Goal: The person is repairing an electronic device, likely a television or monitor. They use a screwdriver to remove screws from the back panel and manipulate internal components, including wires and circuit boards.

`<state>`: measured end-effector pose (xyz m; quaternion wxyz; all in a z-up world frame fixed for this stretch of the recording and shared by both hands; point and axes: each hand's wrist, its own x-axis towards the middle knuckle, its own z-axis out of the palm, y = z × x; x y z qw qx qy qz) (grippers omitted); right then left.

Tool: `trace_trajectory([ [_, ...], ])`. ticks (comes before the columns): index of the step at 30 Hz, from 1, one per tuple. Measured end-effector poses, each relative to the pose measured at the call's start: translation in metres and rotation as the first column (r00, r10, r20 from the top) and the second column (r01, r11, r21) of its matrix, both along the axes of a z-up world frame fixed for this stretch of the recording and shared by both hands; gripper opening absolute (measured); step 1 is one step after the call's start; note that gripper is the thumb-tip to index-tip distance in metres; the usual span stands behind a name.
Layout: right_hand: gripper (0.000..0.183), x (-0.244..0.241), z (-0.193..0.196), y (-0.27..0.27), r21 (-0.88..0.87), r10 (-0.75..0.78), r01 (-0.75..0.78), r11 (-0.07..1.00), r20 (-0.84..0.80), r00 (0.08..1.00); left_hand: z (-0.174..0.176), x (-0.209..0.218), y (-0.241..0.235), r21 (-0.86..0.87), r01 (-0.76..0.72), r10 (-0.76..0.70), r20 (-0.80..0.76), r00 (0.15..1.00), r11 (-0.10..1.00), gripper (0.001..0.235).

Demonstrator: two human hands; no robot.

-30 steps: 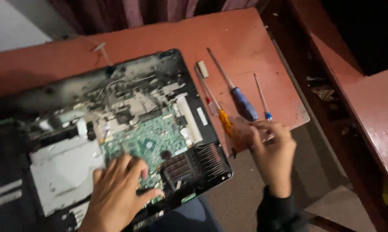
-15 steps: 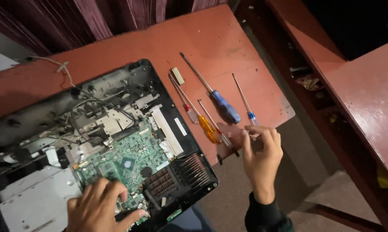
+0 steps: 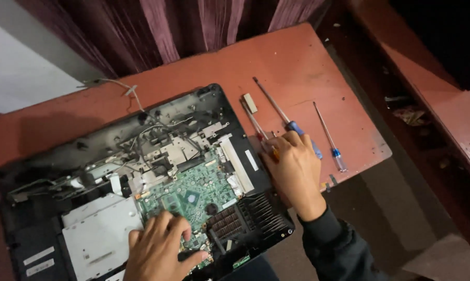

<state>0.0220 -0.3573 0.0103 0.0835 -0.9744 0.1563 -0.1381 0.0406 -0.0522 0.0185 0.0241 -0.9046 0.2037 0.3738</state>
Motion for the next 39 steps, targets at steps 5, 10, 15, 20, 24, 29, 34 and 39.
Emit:
trace_trajectory([
  [5, 0.009, 0.001, -0.005, 0.012, -0.017, -0.087, 0.088, 0.996, 0.068, 0.994, -0.006, 0.0, 0.003, -0.018, 0.016, -0.015, 0.025, 1.0, 1.0, 0.056],
  [10, 0.005, -0.014, 0.001, 0.014, 0.049, -0.168, 0.162, 0.986, 0.157, 0.973, -0.009, -0.001, 0.004, 0.02, 0.055, -0.056, 0.025, 0.998, 0.998, 0.055],
  [15, 0.021, -0.057, 0.056, 0.001, 0.36, -0.447, 0.391, 0.847, 0.086, 0.891, 0.0, 0.0, 0.001, 0.008, 0.026, -0.026, 0.012, 1.0, 1.0, 0.055],
  [20, 0.014, -0.106, 0.063, -0.022, 0.662, -0.542, 0.2, 0.722, 0.362, 0.758, 0.017, 0.006, -0.004, 0.032, 0.041, -0.039, -0.067, 0.997, 0.999, 0.05],
  [24, 0.031, -0.133, 0.044, -0.015, 0.74, -0.445, -0.235, 0.63, 0.592, 0.672, -0.007, -0.017, 0.019, -0.441, 0.168, 0.012, 0.376, 0.926, 0.882, 0.045],
  [29, 0.028, -0.139, 0.031, 0.047, 0.808, -0.173, -0.535, 0.246, 0.579, 0.796, 0.005, -0.014, 0.026, -0.47, 0.113, -0.009, 0.218, 0.976, 0.875, 0.043],
  [34, 0.015, -0.115, 0.016, 0.097, 0.735, 0.075, -0.671, -0.097, 0.678, 0.731, 0.005, -0.014, 0.027, -0.483, 0.137, -0.028, 0.226, 0.974, 0.865, 0.048],
  [39, 0.028, -0.102, 0.02, 0.127, 0.745, 0.192, -0.499, 0.444, 0.465, 0.864, 0.001, -0.012, 0.026, -0.433, 0.128, -0.04, 0.207, 0.978, 0.892, 0.05],
])
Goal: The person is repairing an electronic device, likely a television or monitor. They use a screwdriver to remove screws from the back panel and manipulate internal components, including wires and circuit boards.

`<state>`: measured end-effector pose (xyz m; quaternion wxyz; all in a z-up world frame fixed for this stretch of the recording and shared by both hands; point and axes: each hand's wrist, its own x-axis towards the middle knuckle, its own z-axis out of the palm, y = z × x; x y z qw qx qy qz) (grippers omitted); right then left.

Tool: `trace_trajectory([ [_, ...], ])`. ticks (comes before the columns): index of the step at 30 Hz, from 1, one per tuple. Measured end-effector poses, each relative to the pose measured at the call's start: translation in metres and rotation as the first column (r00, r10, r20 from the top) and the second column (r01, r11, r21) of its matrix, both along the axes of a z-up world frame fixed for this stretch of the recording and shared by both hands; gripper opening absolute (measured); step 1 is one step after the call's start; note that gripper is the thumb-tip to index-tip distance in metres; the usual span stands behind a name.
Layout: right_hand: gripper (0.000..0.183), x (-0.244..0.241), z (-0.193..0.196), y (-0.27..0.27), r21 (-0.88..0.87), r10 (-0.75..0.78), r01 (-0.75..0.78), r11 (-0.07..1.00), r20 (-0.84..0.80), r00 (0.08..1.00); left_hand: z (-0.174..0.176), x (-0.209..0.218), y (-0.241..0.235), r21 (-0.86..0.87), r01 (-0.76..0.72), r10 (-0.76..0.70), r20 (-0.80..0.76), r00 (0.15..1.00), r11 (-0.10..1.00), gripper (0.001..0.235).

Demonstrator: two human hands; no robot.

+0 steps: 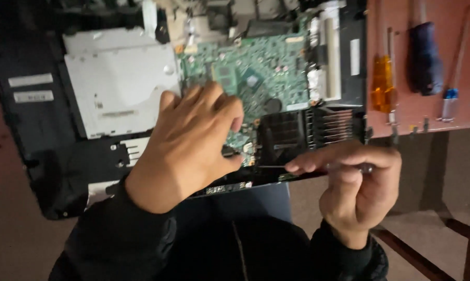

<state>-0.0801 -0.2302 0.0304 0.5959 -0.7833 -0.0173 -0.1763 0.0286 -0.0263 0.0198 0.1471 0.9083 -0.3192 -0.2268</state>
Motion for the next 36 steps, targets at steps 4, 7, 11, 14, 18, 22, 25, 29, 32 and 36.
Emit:
trace_trajectory([
  [4, 0.026, 0.008, -0.005, -0.001, -0.094, 0.037, -0.032, 0.995, 0.061, 0.997, -0.003, 0.002, -0.001, 0.078, 0.014, -0.011, -0.048, 0.999, 0.997, 0.059],
  [7, 0.021, 0.006, -0.005, -0.004, -0.111, 0.115, -0.106, 0.988, 0.085, 0.99, -0.007, 0.002, 0.001, 0.054, 0.025, -0.025, 0.005, 1.0, 0.998, 0.062],
  [11, 0.015, 0.007, -0.008, -0.011, -0.18, 0.171, -0.154, 0.972, 0.082, 0.982, -0.009, 0.0, 0.002, 0.015, 0.024, -0.024, 0.005, 1.0, 1.0, 0.068],
  [14, 0.014, -0.001, -0.004, -0.006, -0.2, 0.195, -0.172, 0.964, 0.098, 0.976, -0.012, -0.001, 0.003, -0.017, 0.018, -0.017, 0.034, 0.999, 1.0, 0.075],
  [18, 0.023, -0.001, 0.0, 0.006, -0.204, 0.109, -0.095, 0.974, 0.062, 0.992, -0.017, -0.004, 0.007, -0.07, 0.024, -0.016, 0.107, 0.994, 0.997, 0.075],
  [22, 0.025, -0.005, 0.009, 0.009, -0.244, 0.095, -0.078, 0.967, 0.06, 0.994, -0.019, -0.006, 0.007, -0.061, 0.022, -0.015, 0.111, 0.994, 0.998, 0.08],
  [25, 0.021, -0.016, 0.023, 0.004, -0.258, 0.174, -0.198, 0.946, -0.112, 0.978, -0.02, -0.007, 0.007, -0.127, 0.013, 0.009, 0.172, 0.985, 0.992, 0.077],
  [29, 0.017, -0.011, 0.026, -0.008, -0.25, 0.308, -0.326, 0.912, -0.11, 0.945, -0.02, -0.008, 0.009, -0.152, 0.006, 0.025, 0.202, 0.979, 0.988, 0.081],
  [32, 0.017, -0.013, 0.023, -0.016, -0.339, 0.338, -0.358, 0.87, -0.117, 0.934, -0.022, -0.01, 0.009, -0.155, -0.016, 0.053, 0.236, 0.97, 0.988, 0.085],
  [36, 0.028, -0.026, 0.017, -0.007, -0.519, 0.193, -0.196, 0.832, -0.06, 0.979, -0.03, -0.016, 0.008, -0.256, -0.067, 0.145, 0.3, 0.943, 0.964, 0.076],
])
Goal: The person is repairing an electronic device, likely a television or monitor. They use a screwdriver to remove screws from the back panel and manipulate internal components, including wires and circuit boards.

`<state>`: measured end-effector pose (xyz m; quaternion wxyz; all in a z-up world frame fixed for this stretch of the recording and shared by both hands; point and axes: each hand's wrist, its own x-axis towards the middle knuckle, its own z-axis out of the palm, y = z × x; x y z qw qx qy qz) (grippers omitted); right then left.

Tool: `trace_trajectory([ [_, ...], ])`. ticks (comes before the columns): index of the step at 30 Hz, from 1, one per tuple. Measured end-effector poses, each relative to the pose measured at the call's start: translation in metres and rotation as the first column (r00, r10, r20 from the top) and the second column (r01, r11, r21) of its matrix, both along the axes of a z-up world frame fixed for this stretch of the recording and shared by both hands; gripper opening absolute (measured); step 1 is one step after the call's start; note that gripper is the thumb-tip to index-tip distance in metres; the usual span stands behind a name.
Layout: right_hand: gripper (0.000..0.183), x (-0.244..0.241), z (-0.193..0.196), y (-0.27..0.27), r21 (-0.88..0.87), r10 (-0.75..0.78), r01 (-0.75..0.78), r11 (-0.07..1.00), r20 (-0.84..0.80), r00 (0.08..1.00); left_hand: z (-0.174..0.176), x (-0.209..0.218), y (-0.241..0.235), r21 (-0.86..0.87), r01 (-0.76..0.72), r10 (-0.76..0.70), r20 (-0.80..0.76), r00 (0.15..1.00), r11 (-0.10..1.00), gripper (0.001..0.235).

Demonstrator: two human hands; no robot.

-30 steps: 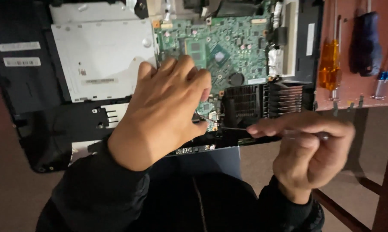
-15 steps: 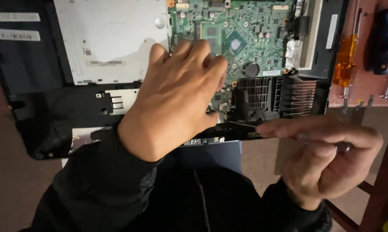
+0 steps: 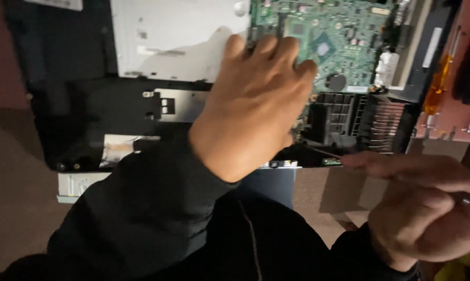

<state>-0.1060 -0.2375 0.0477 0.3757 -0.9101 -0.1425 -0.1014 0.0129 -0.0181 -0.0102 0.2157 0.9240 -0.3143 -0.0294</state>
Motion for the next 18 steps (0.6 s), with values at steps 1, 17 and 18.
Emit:
trace_trajectory([
  [1, 0.028, 0.001, 0.0, 0.007, -0.001, 0.009, -0.009, 1.0, -0.006, 1.0, -0.002, -0.001, 0.0, -0.001, -0.009, 0.009, -0.006, 1.0, 1.0, 0.076],
  [17, 0.047, 0.033, 0.036, -0.002, -0.181, -0.013, -0.108, 0.978, -0.563, 0.826, -0.006, -0.008, -0.004, -0.098, -0.092, 0.101, 0.089, 0.991, 0.991, 0.019],
  [18, 0.056, 0.017, 0.046, 0.057, -0.352, -0.172, 0.103, 0.93, -0.17, 0.97, -0.006, -0.007, -0.004, -0.095, -0.096, 0.104, 0.09, 0.99, 0.991, 0.019],
])
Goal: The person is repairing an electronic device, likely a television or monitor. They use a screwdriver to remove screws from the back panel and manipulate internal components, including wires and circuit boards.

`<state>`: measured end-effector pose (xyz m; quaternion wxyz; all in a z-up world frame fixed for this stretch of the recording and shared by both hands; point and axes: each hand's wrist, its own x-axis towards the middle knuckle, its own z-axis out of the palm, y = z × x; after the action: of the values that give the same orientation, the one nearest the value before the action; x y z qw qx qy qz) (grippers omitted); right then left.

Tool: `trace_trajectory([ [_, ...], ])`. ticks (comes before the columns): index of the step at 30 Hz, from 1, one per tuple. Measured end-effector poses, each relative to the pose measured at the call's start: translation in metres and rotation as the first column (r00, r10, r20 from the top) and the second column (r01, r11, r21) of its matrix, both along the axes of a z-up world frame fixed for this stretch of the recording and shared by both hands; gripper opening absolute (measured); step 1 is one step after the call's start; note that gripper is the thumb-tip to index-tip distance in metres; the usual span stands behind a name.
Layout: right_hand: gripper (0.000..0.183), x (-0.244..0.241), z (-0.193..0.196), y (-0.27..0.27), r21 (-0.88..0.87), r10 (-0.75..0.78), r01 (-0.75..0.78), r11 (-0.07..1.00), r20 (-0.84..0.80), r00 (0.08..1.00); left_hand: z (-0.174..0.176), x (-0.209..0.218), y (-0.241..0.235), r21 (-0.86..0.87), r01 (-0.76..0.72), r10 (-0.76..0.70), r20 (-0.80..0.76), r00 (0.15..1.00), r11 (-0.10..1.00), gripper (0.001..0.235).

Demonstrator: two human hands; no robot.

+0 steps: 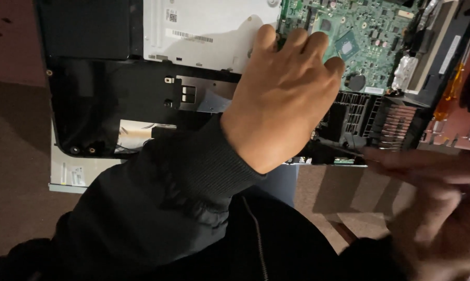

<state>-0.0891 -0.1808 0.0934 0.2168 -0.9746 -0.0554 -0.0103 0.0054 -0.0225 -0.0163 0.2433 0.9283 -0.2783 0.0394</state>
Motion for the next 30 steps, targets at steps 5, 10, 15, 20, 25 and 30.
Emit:
trace_trajectory([
  [5, 0.021, 0.008, 0.024, -0.027, -0.253, 0.026, -0.106, 0.962, -0.301, 0.953, -0.004, 0.0, -0.002, 0.047, 0.009, -0.01, 0.012, 1.0, 0.999, 0.025],
  [10, 0.028, 0.022, 0.042, 0.002, -0.598, 0.183, -0.373, 0.709, -0.354, 0.917, -0.005, -0.003, -0.012, 0.034, -0.139, 0.137, 0.052, 0.989, 0.99, 0.035],
  [15, 0.033, 0.032, 0.029, -0.005, -0.746, -0.469, -0.316, 0.586, -0.631, 0.618, 0.024, 0.012, 0.0, 0.269, 0.131, -0.04, -0.321, 0.946, 0.954, 0.078],
  [20, 0.04, 0.079, -0.041, -0.114, -0.24, -0.418, -0.967, 0.087, -0.89, 0.183, 0.032, 0.014, 0.003, 0.329, 0.178, -0.053, -0.354, 0.934, 0.928, 0.102],
  [25, 0.029, 0.068, 0.038, -0.073, -0.526, 0.126, -0.837, 0.153, -0.829, 0.544, 0.032, 0.017, 0.004, 0.324, 0.265, -0.131, -0.381, 0.915, 0.908, 0.091],
  [30, 0.03, 0.047, 0.039, -0.012, -0.656, 0.435, -0.745, -0.119, -0.709, 0.555, 0.03, 0.016, -0.001, 0.254, 0.208, -0.091, -0.408, 0.908, 0.945, 0.07],
])
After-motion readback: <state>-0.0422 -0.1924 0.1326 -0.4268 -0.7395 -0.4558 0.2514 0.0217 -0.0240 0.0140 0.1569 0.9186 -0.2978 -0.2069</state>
